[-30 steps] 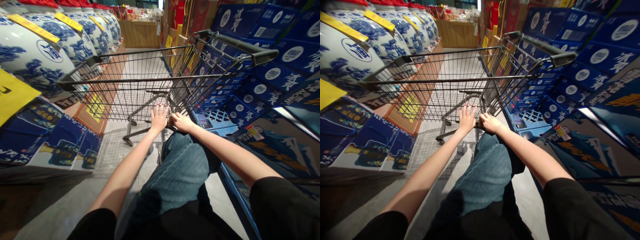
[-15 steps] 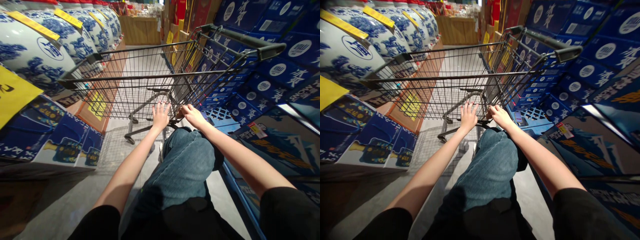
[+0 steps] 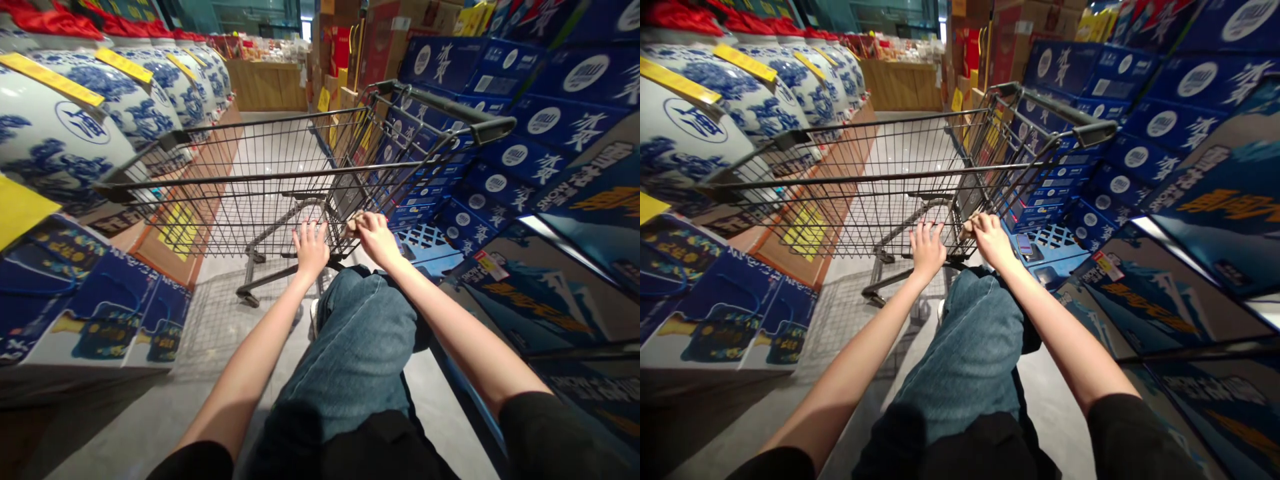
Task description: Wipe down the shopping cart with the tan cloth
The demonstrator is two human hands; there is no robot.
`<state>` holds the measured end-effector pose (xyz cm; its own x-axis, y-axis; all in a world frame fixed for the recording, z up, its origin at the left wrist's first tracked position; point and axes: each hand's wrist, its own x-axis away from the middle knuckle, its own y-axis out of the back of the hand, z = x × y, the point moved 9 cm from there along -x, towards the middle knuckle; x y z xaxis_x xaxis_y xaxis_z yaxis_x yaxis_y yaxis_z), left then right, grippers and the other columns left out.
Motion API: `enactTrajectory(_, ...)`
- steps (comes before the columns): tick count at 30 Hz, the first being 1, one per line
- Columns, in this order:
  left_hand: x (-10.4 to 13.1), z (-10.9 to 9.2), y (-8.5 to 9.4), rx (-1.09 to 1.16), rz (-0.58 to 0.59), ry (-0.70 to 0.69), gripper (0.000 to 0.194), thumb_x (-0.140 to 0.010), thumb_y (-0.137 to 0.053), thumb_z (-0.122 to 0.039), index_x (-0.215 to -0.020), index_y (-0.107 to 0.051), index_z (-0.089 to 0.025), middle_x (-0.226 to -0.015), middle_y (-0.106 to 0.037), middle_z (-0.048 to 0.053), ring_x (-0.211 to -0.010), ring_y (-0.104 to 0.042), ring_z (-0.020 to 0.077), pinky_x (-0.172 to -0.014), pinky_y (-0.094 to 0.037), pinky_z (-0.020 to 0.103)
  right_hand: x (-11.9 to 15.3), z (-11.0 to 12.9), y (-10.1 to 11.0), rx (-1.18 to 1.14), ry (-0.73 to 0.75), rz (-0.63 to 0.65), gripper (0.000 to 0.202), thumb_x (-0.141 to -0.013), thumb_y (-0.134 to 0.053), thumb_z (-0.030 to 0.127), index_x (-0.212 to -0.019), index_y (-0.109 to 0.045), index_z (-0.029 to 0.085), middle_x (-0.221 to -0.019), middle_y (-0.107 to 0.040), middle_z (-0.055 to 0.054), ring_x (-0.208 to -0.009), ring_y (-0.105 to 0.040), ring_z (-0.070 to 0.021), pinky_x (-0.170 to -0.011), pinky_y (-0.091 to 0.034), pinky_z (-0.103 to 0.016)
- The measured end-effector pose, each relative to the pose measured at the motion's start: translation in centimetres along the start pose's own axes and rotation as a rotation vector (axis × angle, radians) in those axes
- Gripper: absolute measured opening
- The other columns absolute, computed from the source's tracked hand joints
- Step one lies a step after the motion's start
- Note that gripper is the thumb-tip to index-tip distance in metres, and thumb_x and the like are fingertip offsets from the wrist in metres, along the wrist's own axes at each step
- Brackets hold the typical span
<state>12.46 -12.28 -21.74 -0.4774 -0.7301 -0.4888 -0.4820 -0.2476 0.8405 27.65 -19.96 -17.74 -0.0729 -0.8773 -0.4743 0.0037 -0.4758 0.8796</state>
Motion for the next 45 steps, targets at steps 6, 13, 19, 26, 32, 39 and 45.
enactTrajectory(6, -0.3, 0.0, 0.9, 0.036, -0.025, 0.032, 0.055, -0.092, -0.045, -0.019, -0.145, -0.058, -0.019, -0.152, -0.055, 0.017, -0.151, -0.04, 0.0353, -0.124, -0.031, 0.062, -0.9, -1.4, 1.7, -0.018, -0.12, -0.161, 0.047, -0.101, -0.038, 0.022, -0.143, -0.058, 0.022, -0.143, -0.05, -0.016, -0.133, -0.047, -0.0291, -0.111, -0.05, -0.046)
enactTrajectory(13, -0.5, 0.0, 1.4, 0.05, -0.04, 0.057, 0.051, -0.09, -0.047, -0.018, -0.139, -0.061, -0.016, -0.145, -0.059, 0.019, -0.145, -0.044, 0.0378, -0.122, -0.033, 0.061, -0.4, -3.2, 4.1, -0.118, -0.288, -0.347, 0.052, -0.096, -0.044, 0.023, -0.146, -0.053, 0.01, -0.147, -0.04, -0.026, -0.143, -0.039, -0.0364, -0.118, -0.04, -0.058)
enactTrajectory(19, -1.5, -0.7, 2.4, 0.025, -0.045, 0.045, 0.047, -0.088, -0.046, -0.017, -0.13, -0.065, -0.009, -0.129, -0.063, 0.023, -0.13, -0.052, 0.0418, -0.112, -0.042, 0.06, -0.1, -2.7, 3.7, -0.151, -0.199, -0.231, 0.048, -0.096, -0.045, 0.021, -0.141, -0.058, 0.011, -0.142, -0.045, -0.023, -0.14, -0.044, -0.0313, -0.119, -0.043, -0.047)
enactTrajectory(26, -1.0, -0.8, 2.6, -0.036, -0.054, 0.011, 0.046, -0.089, -0.047, -0.016, -0.13, -0.064, -0.008, -0.13, -0.064, 0.022, -0.129, -0.053, 0.0416, -0.11, -0.042, 0.06, -1.5, -7.0, 9.5, -0.163, -0.32, -0.595, 0.054, -0.098, -0.043, 0.023, -0.152, -0.047, 0.016, -0.145, -0.038, -0.02, -0.146, -0.038, -0.0341, -0.121, -0.037, -0.057)
enactTrajectory(32, -1.0, -0.6, 2.1, -0.052, -0.02, 0.036, 0.047, -0.091, -0.047, -0.017, -0.134, -0.062, -0.007, -0.134, -0.062, 0.023, -0.134, -0.051, 0.0406, -0.114, -0.04, 0.059, 0.2, -3.9, 5.1, -0.289, -0.171, -0.527, 0.043, -0.089, -0.055, 0.018, -0.13, -0.066, 0.022, -0.13, -0.05, -0.014, -0.129, -0.049, -0.0273, -0.114, -0.048, -0.048)
enactTrajectory(39, 0.1, -1.2, 3.1, -0.052, -0.045, -0.011, 0.048, -0.093, -0.049, -0.018, -0.139, -0.062, -0.016, -0.149, -0.055, 0.02, -0.146, -0.043, 0.0404, -0.12, -0.027, 0.072, -1.4, -8.6, 12.0, -0.284, -0.254, -0.76, 0.051, -0.093, -0.051, 0.023, -0.143, -0.058, 0.018, -0.138, -0.041, -0.016, -0.141, -0.042, -0.0317, -0.121, -0.037, -0.057)
enactTrajectory(45, -1.1, -7.0, 5.8, 0.048, -0.149, -0.262, 0.045, -0.097, -0.048, -0.022, -0.139, -0.064, -0.021, -0.149, -0.058, 0.014, -0.148, -0.044, 0.0319, -0.127, -0.027, 0.056, 0.3, -5.5, 6.7, -0.337, -0.227, -0.571, 0.047, -0.088, -0.054, 0.017, -0.133, -0.066, 0.021, -0.132, -0.049, -0.016, -0.133, -0.048, -0.0309, -0.117, -0.043, -0.056)
